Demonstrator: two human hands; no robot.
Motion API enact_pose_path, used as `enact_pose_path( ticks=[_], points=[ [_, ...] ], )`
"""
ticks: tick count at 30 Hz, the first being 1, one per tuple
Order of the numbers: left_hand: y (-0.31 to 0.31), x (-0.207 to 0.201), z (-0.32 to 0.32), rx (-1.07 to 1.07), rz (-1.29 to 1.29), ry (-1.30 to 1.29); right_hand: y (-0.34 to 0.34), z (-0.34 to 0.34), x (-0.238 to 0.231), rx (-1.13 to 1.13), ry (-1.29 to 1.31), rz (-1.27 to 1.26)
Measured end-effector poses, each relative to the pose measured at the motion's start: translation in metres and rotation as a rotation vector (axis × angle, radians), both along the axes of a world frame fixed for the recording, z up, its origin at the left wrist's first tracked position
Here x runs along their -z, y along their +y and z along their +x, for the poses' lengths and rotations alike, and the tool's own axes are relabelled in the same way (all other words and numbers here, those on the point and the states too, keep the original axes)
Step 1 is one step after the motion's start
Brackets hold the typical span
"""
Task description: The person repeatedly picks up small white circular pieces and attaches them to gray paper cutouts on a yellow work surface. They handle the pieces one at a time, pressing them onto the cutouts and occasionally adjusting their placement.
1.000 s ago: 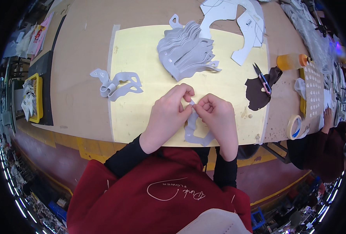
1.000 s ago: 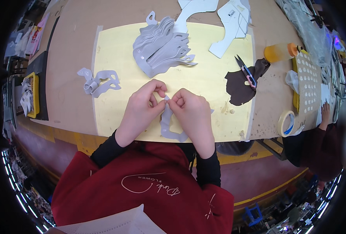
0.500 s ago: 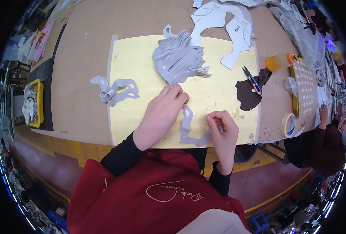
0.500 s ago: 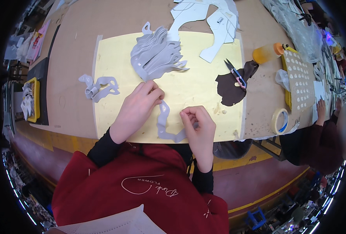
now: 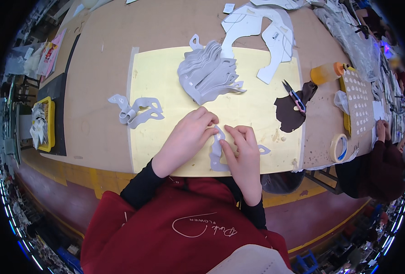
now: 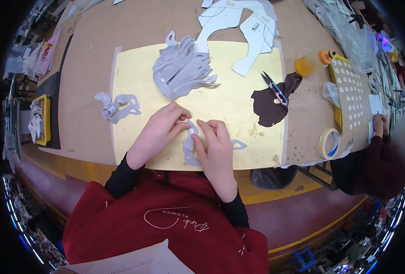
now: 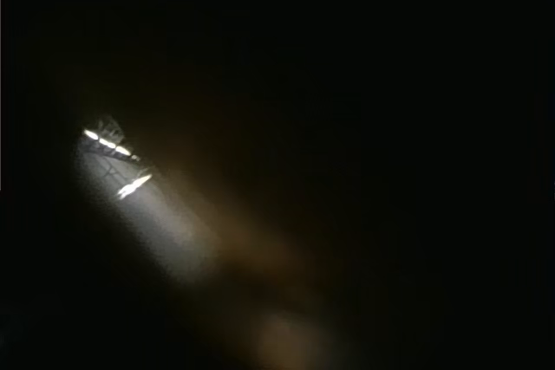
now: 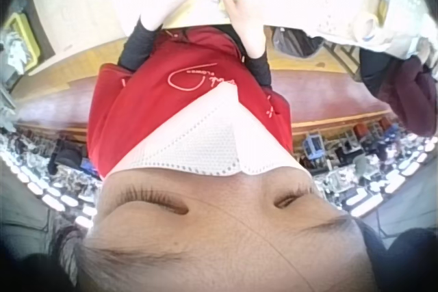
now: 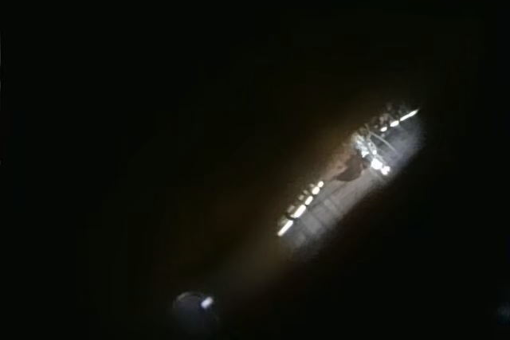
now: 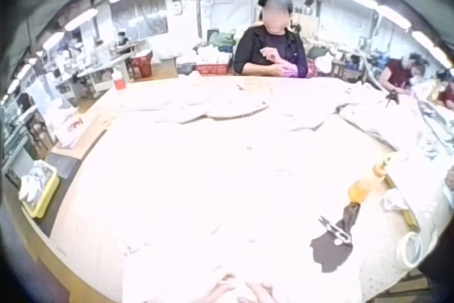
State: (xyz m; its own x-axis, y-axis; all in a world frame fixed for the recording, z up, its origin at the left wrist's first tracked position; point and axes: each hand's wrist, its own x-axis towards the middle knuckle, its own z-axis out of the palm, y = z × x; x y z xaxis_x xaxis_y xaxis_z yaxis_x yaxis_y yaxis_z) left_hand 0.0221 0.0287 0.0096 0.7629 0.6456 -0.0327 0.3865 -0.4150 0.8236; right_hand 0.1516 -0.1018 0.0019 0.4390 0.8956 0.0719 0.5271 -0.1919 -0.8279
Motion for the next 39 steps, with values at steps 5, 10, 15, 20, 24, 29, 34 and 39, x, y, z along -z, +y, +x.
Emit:
enact_pose_path(
  ticks=[5, 10, 15, 20, 24, 29, 34, 39],
  points=[
    [0.000, -0.003, 0.001, 0.045, 0.073, 0.079, -0.002, 0.001, -0.002, 0.014, 0.019, -0.020],
    [-0.001, -0.017, -0.006, 0.038, -0.205, 0.031, -0.003, -0.001, -0.004, -0.024, 0.132, 0.016],
    [-0.006, -0.032, -0.010, -0.106, -0.589, -0.255, -0.006, -0.003, -0.017, 0.084, 0.601, 0.040],
    [-0.013, -0.026, -0.009, -0.049, -0.739, -0.368, -0.006, -0.001, -0.019, 0.151, 0.925, 0.155],
    [-0.012, -0.021, -0.008, -0.046, -0.655, -0.323, -0.008, -0.002, -0.021, 0.175, 0.908, 0.133],
    [-0.015, -0.031, -0.004, -0.061, -0.600, -0.285, -0.011, -0.004, -0.019, 0.199, 0.630, 0.183],
    [-0.017, -0.029, -0.003, -0.075, -0.578, -0.307, -0.010, -0.006, -0.021, 0.202, 0.627, 0.193],
    [-0.021, -0.029, 0.000, -0.095, -0.528, -0.315, -0.010, -0.006, -0.024, 0.178, 0.602, 0.192]
  ],
)
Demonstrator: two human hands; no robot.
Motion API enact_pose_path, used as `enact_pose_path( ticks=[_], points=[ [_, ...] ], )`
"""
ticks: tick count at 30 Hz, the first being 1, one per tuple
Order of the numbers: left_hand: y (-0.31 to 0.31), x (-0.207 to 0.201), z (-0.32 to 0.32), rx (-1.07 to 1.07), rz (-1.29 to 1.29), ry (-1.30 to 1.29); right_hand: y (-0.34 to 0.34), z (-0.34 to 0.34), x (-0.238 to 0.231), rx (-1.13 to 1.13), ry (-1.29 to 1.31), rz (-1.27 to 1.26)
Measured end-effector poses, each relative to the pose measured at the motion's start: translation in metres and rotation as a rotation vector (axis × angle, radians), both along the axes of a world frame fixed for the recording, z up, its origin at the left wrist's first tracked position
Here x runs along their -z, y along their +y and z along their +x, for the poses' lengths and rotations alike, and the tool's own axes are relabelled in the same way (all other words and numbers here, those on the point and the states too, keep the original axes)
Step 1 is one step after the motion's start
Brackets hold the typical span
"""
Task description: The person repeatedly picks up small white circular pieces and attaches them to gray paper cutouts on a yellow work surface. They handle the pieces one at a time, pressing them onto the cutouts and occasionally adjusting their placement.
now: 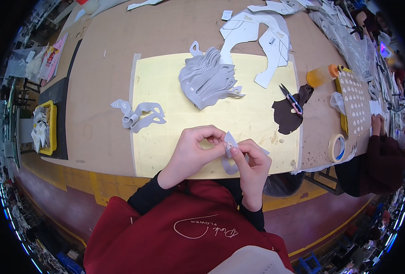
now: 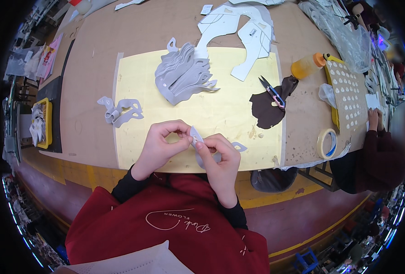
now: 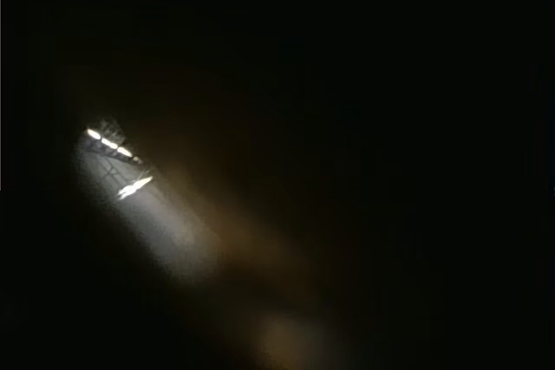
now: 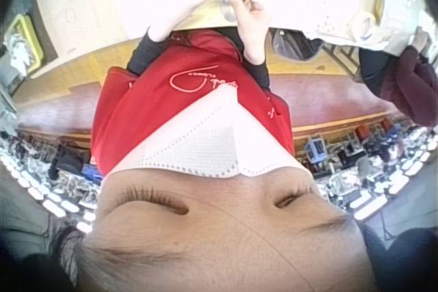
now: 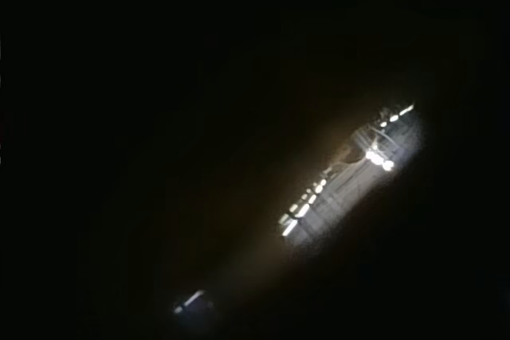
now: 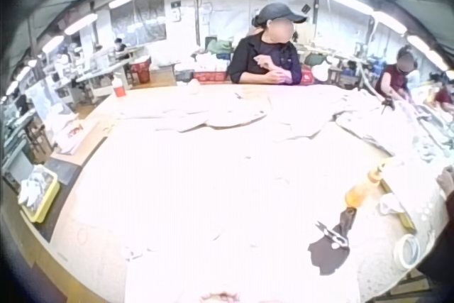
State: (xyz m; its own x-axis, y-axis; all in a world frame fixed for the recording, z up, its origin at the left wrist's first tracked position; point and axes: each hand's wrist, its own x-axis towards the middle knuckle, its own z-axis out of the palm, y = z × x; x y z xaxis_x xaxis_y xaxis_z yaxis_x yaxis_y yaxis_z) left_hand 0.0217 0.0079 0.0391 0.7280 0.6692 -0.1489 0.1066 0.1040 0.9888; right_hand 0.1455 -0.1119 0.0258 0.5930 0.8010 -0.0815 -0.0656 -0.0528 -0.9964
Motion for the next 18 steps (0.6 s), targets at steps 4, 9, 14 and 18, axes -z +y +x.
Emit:
enact_pose_path(
  ticks=[4, 9, 14, 18],
  points=[
    [0.0006, 0.0018, 0.0020, -0.003, -0.007, -0.002, -0.0003, 0.0036, 0.0054, 0.003, 0.113, 0.024],
    [0.0042, -0.0011, 0.0026, 0.036, 0.014, -0.058, 0.0010, 0.0043, 0.0015, 0.019, 0.212, 0.064],
    [0.0051, 0.0023, -0.0011, 0.020, 0.032, -0.054, 0.0044, 0.0008, 0.0051, 0.021, 0.245, 0.061],
    [0.0049, 0.0021, -0.0041, -0.001, 0.016, 0.022, 0.0088, -0.0003, 0.0061, 0.000, -0.083, -0.043]
  ],
)
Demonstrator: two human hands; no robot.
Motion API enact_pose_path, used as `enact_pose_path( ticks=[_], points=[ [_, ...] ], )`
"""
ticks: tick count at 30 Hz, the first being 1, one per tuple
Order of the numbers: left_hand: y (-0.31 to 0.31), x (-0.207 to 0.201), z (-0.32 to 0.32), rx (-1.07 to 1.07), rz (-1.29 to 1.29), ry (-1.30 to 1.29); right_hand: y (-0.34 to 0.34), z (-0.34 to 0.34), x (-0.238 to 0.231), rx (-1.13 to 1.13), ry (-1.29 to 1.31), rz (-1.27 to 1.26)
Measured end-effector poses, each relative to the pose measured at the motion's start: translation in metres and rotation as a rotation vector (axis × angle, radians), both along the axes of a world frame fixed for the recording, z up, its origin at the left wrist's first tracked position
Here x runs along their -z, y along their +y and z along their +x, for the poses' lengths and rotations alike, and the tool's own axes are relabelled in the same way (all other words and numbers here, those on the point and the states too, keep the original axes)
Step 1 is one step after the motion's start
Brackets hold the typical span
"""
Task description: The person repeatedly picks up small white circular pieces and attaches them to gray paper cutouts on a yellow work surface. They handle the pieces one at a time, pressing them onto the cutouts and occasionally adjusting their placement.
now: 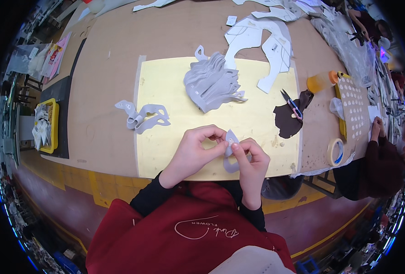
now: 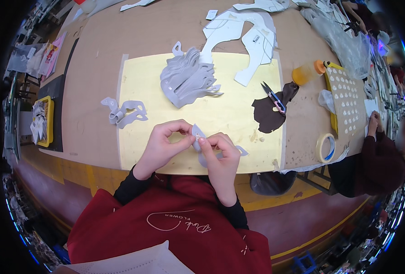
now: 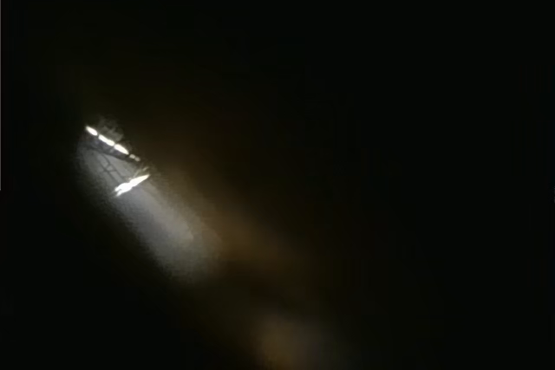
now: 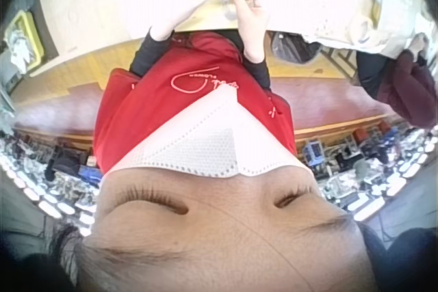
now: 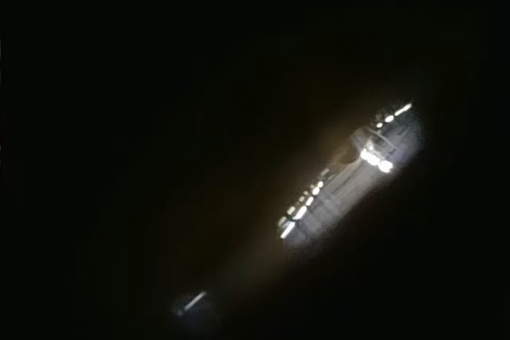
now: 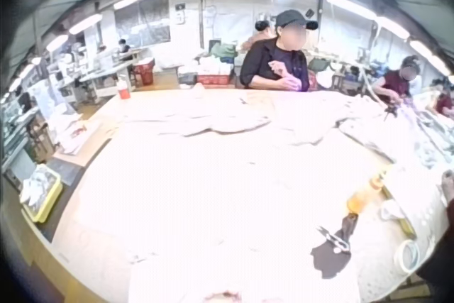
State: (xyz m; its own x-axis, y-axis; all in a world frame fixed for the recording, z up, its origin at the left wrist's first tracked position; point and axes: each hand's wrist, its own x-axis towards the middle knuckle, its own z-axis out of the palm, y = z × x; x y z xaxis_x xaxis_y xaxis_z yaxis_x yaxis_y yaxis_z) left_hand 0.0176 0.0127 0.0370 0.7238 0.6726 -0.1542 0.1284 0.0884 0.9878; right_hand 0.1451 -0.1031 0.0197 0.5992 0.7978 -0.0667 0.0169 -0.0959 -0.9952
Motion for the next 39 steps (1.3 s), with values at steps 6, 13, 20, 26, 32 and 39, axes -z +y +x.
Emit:
enact_pose_path(
  ticks=[6, 13, 20, 26, 32, 39],
  points=[
    [0.002, -0.002, 0.001, 0.033, 0.026, 0.040, 0.005, -0.005, -0.015, 0.000, -0.209, -0.010],
    [0.000, -0.002, -0.002, 0.061, 0.273, -0.079, -0.003, -0.010, -0.013, 0.084, -0.174, 0.033],
    [-0.009, -0.001, -0.004, -0.014, 0.348, -0.097, -0.001, -0.024, -0.017, 0.139, -0.514, 0.035],
    [-0.011, -0.007, -0.014, 0.036, 0.282, -0.108, -0.006, -0.016, -0.021, 0.014, -0.567, 0.088],
    [-0.004, 0.001, -0.021, 0.236, 0.316, -0.222, -0.023, -0.011, -0.024, -0.141, -0.410, 0.111],
    [-0.007, 0.003, -0.027, 0.274, 0.085, -0.237, -0.022, -0.028, -0.017, -0.179, 0.261, 0.203]
  ],
)
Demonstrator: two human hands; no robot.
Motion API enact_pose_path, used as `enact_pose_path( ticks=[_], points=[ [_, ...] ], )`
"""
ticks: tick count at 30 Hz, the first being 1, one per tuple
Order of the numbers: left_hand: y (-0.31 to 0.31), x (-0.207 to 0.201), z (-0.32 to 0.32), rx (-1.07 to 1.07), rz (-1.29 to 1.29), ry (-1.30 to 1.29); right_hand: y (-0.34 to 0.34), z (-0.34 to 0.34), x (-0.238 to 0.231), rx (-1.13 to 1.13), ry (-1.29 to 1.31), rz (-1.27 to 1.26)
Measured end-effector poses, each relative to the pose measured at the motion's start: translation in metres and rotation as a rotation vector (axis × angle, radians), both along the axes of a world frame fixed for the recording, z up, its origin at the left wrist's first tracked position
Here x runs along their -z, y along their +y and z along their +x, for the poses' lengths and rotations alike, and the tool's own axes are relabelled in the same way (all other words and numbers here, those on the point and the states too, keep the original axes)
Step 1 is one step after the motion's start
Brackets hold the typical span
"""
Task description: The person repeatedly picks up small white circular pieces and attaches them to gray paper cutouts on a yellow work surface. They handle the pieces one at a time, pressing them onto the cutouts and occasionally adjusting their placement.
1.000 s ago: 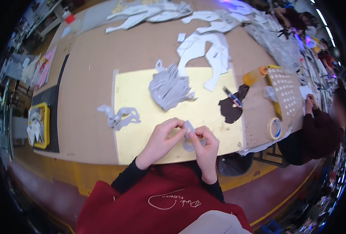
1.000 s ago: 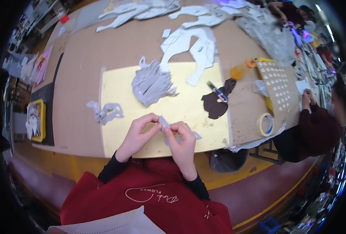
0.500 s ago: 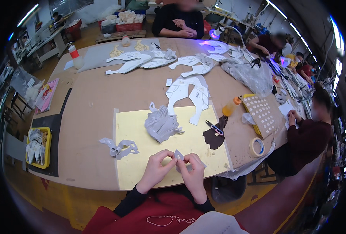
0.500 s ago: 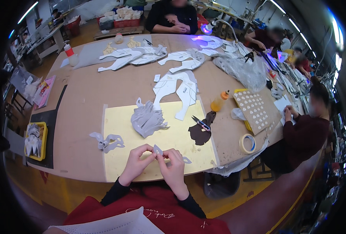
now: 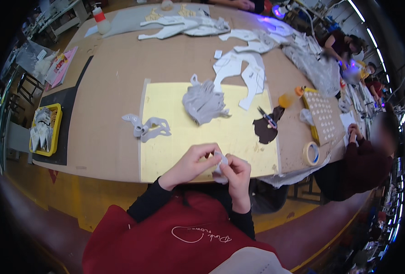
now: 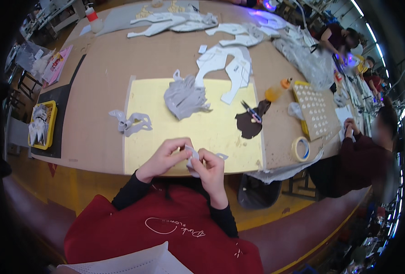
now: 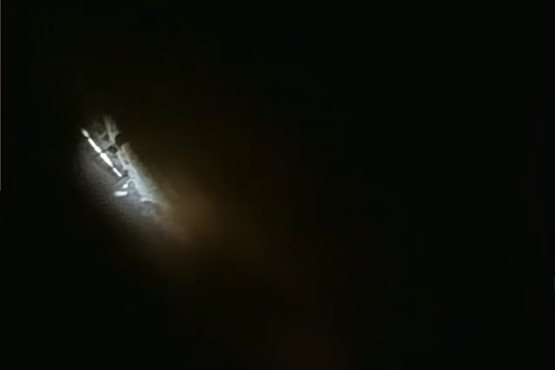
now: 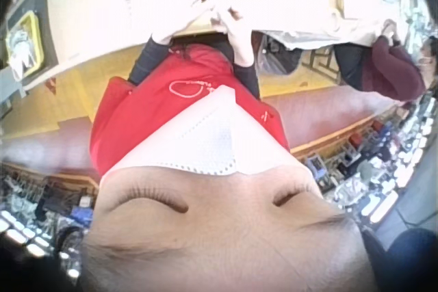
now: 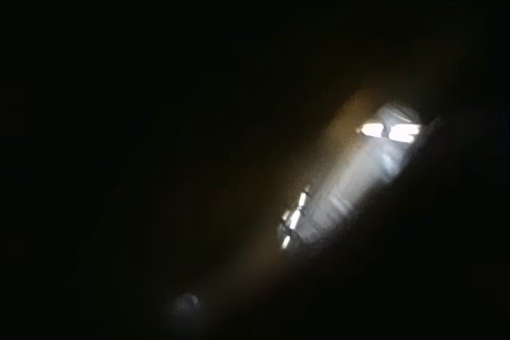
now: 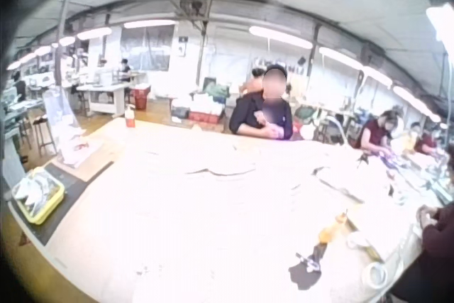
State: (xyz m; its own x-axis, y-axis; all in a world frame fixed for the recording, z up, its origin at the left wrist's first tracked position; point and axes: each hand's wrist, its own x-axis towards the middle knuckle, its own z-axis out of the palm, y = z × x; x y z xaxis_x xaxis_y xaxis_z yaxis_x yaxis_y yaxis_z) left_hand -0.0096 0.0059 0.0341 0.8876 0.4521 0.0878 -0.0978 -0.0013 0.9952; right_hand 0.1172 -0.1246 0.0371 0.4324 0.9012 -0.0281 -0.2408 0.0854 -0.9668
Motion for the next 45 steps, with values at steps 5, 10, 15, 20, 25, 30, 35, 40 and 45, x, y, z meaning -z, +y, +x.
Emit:
enact_pose_path(
  ticks=[5, 10, 15, 20, 25, 30, 35, 40, 45],
  points=[
    [-0.002, -0.004, 0.012, 0.062, -0.314, -0.050, 0.003, 0.011, 0.007, -0.011, -0.053, 0.048],
    [0.016, 0.000, 0.025, 0.142, -0.312, -0.032, 0.020, 0.020, 0.024, 0.060, -0.020, 0.144],
    [0.027, 0.012, 0.025, 0.062, -0.228, -0.060, 0.041, 0.020, 0.025, 0.062, -0.206, 0.128],
    [0.042, 0.017, 0.030, -0.045, 0.035, -0.050, 0.050, 0.040, 0.034, -0.050, -0.127, 0.129],
    [0.044, 0.019, 0.025, 0.007, -0.125, -0.029, 0.056, 0.043, 0.022, -0.071, -0.369, -0.019],
    [0.044, 0.024, 0.032, 0.143, -0.425, -0.125, 0.057, 0.043, 0.020, -0.076, -0.176, -0.004],
    [0.044, 0.026, 0.024, -0.011, -0.347, -0.136, 0.058, 0.031, 0.022, 0.007, -0.392, -0.045],
    [0.040, 0.012, 0.013, -0.237, -0.156, -0.217, -0.015, 0.062, 0.045, 0.383, -0.663, -0.261],
    [0.036, 0.018, 0.009, -0.345, -0.305, -0.295, -0.054, 0.065, 0.105, 0.502, -1.577, -0.116]
  ],
)
